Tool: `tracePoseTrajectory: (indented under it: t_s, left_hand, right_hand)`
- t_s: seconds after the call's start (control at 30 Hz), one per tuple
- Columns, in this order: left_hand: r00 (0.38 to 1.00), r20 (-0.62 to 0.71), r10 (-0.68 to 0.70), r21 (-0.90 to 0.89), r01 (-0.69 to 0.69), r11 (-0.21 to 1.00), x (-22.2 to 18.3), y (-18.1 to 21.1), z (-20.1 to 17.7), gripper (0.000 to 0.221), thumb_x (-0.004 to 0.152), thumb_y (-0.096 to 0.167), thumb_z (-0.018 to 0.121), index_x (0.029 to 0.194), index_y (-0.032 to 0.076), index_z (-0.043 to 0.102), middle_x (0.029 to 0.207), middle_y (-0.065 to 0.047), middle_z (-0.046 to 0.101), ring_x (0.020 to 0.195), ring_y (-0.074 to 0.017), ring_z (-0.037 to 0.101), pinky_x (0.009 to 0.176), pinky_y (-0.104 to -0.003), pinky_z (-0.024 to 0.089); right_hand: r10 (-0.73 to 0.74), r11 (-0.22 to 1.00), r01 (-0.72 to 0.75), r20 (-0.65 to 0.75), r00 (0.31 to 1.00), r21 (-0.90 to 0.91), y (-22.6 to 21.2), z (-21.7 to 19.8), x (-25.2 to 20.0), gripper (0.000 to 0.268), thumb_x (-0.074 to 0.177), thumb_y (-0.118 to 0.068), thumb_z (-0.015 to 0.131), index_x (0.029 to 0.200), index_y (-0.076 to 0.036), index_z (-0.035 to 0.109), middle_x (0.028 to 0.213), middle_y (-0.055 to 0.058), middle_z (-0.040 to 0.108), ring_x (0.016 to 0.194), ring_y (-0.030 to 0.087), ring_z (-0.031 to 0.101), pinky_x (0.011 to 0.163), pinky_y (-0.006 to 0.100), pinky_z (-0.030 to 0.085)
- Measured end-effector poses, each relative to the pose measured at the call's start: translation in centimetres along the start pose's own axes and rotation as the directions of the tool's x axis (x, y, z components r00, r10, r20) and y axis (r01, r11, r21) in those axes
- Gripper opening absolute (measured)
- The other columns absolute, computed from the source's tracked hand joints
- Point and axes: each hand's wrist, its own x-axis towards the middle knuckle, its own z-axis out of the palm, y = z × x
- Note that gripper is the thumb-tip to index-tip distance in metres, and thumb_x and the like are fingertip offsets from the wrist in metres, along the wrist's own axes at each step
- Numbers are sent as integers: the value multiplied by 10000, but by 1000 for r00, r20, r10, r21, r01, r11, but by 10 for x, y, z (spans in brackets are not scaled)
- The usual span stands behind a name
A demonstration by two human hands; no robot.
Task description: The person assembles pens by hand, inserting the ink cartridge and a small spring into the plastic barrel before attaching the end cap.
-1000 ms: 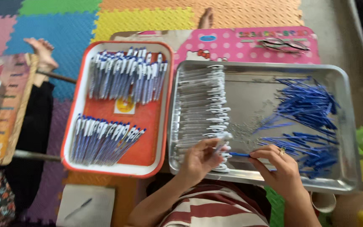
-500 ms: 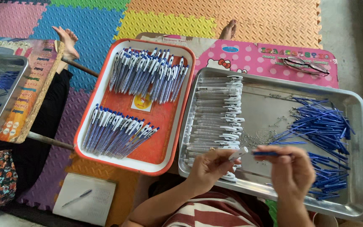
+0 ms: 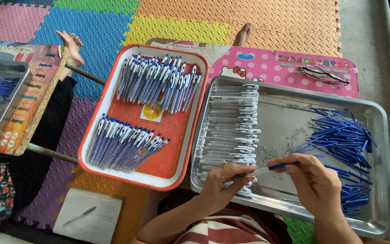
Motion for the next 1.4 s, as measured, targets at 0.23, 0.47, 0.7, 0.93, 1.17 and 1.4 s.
tracePoseTrajectory:
  t_s: [0.23, 0.47, 0.7, 0.93, 1.17, 1.4]
  left_hand:
    - [998, 0, -59, -222, 58, 973, -7, -15, 7, 318, 1040, 56, 706, 1356, 33, 683, 1087, -120, 775, 947, -188, 756, 866, -290, 659]
    - [985, 15, -173, -310, 169, 935, -3, -12, 5, 343, 1031, 61, 709, 1367, -4, 675, 1055, -127, 784, 892, -180, 757, 766, -261, 634]
    - [965, 220, -140, -542, 240, 805, 6, 9, -4, 483, 1067, -1, 619, 1536, -21, 502, 1267, -280, 699, 1152, -354, 726, 1042, -462, 644]
    - [880, 384, -278, -480, 448, 754, 7, 25, -13, 425, 1124, 103, 563, 1522, -43, 558, 1250, -237, 717, 1154, -307, 726, 1004, -362, 640]
    - [892, 357, -279, -532, 439, 724, 4, 30, -5, 421, 1121, 82, 575, 1524, -37, 563, 1227, -239, 721, 1105, -313, 737, 978, -363, 646]
    - [905, 330, -269, -541, 415, 732, -1, 19, 2, 397, 1124, 69, 573, 1503, -49, 570, 1206, -223, 727, 1105, -305, 740, 1001, -377, 648]
  right_hand:
    - [111, 959, -82, 95, 989, -270, -18, -5, 18, 150, 1036, -124, 564, 1043, -100, 712, 966, -16, 867, 807, 68, 821, 728, 199, 586]
    - [50, 962, 23, 259, 965, -273, -13, -3, 37, 141, 1022, -162, 578, 1085, -156, 705, 1000, -86, 867, 503, 80, 545, 552, 225, 528]
    - [-52, 986, 88, 242, 969, -141, -28, -5, 48, 115, 1005, -76, 607, 1082, -74, 693, 964, 14, 866, 818, 104, 846, 689, 213, 651]
    - [-24, 977, 52, 138, 990, -206, -17, 3, 38, 373, 1078, -249, 482, 1371, -91, 650, 1037, 35, 860, 444, 33, 346, 438, 201, 343]
    - [-125, 953, 169, 183, 975, -250, -13, 11, 30, 420, 1085, -329, 443, 1385, -98, 623, 1094, 25, 843, 610, 63, 798, 645, 223, 627]
    - [-57, 992, 77, 198, 979, -98, -11, 13, 27, 450, 1054, -364, 480, 1356, -70, 639, 1104, 105, 838, 703, 145, 853, 640, 251, 734]
